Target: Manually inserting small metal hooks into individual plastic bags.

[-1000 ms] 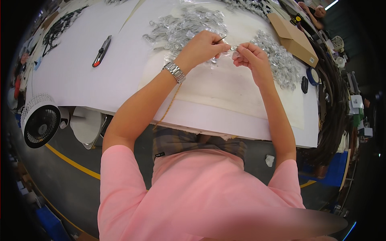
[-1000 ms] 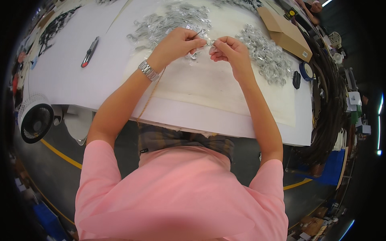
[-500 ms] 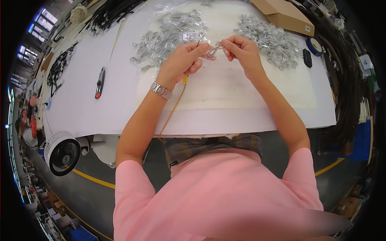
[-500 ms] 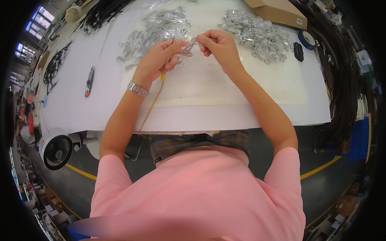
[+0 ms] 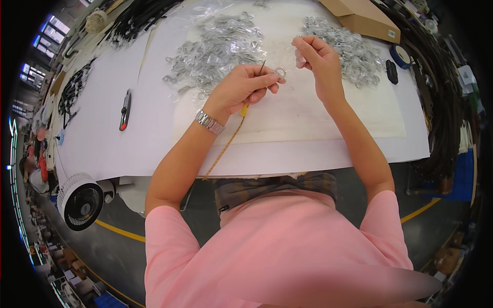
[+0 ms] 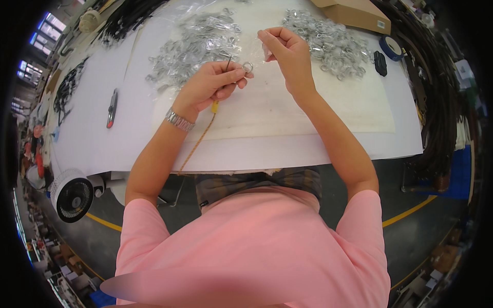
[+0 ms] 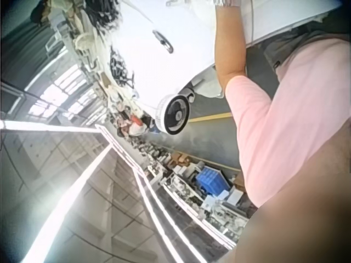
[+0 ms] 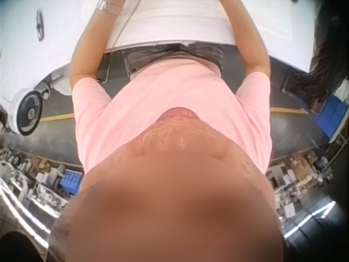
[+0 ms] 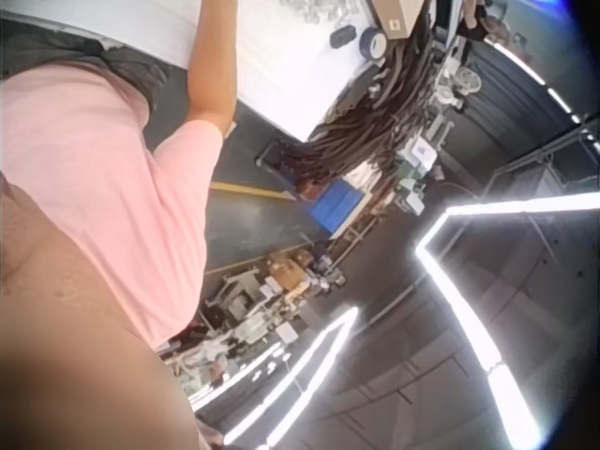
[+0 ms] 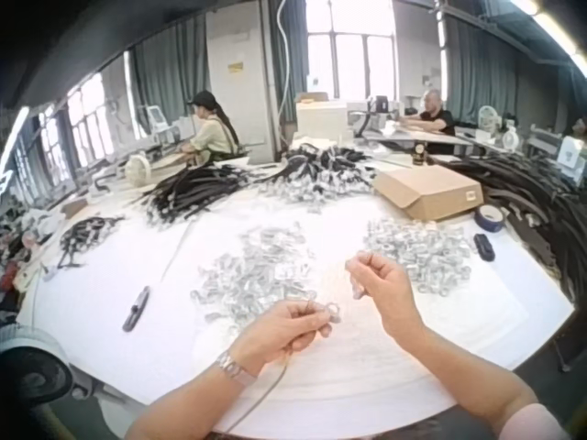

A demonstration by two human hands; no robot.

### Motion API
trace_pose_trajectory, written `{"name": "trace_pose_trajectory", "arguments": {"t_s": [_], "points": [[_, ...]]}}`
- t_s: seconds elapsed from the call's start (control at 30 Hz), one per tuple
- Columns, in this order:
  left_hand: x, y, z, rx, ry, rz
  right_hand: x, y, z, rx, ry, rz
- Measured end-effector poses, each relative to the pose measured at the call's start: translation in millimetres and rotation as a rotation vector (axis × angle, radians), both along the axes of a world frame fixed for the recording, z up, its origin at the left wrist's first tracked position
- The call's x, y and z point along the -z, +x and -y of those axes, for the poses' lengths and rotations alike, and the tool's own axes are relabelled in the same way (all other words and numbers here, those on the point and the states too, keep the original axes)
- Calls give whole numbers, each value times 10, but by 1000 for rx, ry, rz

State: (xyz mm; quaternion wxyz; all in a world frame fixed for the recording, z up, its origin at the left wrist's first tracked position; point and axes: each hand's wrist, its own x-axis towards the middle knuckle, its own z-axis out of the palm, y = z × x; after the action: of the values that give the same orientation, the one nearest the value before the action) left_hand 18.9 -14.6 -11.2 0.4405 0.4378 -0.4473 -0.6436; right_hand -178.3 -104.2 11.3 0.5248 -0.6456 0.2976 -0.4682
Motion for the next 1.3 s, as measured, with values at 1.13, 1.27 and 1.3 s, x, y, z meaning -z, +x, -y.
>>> {"name": "trace_pose_trajectory", "arguments": {"t_s": [1.13,1.27,1.3], "points": [[-146,-93,-108,-467,-200,47,240,61,-178,-174,499,166],[-141,-101,-112,-505,-227,62,268,63,-172,-183,483,146],[-144,-118,-134,-504,-223,62,283,55,-191,-182,487,145]]}}
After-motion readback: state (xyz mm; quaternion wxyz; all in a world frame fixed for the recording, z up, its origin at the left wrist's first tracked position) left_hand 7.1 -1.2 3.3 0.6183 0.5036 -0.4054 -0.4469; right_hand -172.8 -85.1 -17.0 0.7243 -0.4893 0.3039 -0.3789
